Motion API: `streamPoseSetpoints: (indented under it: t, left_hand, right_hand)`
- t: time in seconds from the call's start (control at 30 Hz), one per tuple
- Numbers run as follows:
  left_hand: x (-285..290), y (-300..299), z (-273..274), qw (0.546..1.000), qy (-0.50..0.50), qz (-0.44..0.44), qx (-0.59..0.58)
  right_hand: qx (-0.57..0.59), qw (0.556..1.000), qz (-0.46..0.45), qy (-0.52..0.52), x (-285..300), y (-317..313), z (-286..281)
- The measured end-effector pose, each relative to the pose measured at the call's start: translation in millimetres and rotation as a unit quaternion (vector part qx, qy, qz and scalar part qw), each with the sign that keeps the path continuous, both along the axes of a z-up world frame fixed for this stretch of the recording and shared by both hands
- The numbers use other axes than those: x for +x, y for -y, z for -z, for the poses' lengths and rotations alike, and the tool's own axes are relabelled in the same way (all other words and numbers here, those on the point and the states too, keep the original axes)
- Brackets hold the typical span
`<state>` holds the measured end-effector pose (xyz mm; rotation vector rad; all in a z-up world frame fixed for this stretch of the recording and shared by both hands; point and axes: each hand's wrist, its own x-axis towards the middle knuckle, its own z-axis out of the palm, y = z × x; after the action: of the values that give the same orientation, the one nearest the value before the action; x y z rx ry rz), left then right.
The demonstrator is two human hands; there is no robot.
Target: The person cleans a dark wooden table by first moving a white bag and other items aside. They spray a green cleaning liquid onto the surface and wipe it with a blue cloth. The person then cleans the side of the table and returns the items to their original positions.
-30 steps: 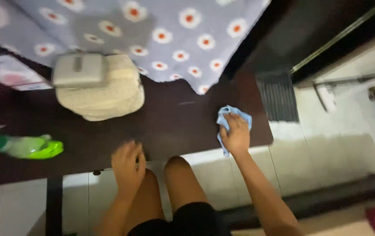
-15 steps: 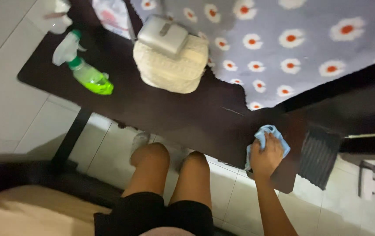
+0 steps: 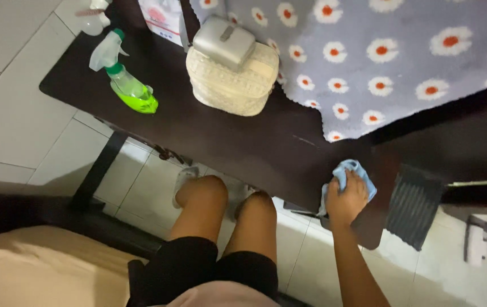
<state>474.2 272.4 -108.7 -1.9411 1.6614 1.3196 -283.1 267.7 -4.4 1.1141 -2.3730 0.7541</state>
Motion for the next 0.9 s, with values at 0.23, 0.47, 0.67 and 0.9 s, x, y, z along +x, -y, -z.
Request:
streamPoseSetpoints:
  t: [0.23, 0.47, 0.67, 0.9]
  left_hand:
    - [-126.5, 111.3, -89.5, 0.998, -0.011, -0.013, -0.060]
    - [-374.9, 255.1, -170.7, 0.760, -0.334, 0.199, -0.520]
    - [-423.0, 329.6, -97.0, 0.723, -0.173, 0.155, -0.650]
    - [-420.2, 336.6, -69.9, 0.670, -0.145, 0.122, -0.718]
  right_hand:
    - [0.005, 1.000, 0.007, 0.007, 16.8, 3.0, -24.3]
    - [0.049, 0.996, 0.052, -0.057, 6.0, 5.8, 15.9]
    - [0.015, 0.998, -0.051, -0.038, 125.7, 84.0, 35.2]
    - [-0.114, 0.977, -0.176, -0.029, 290.0, 178.7, -22.7]
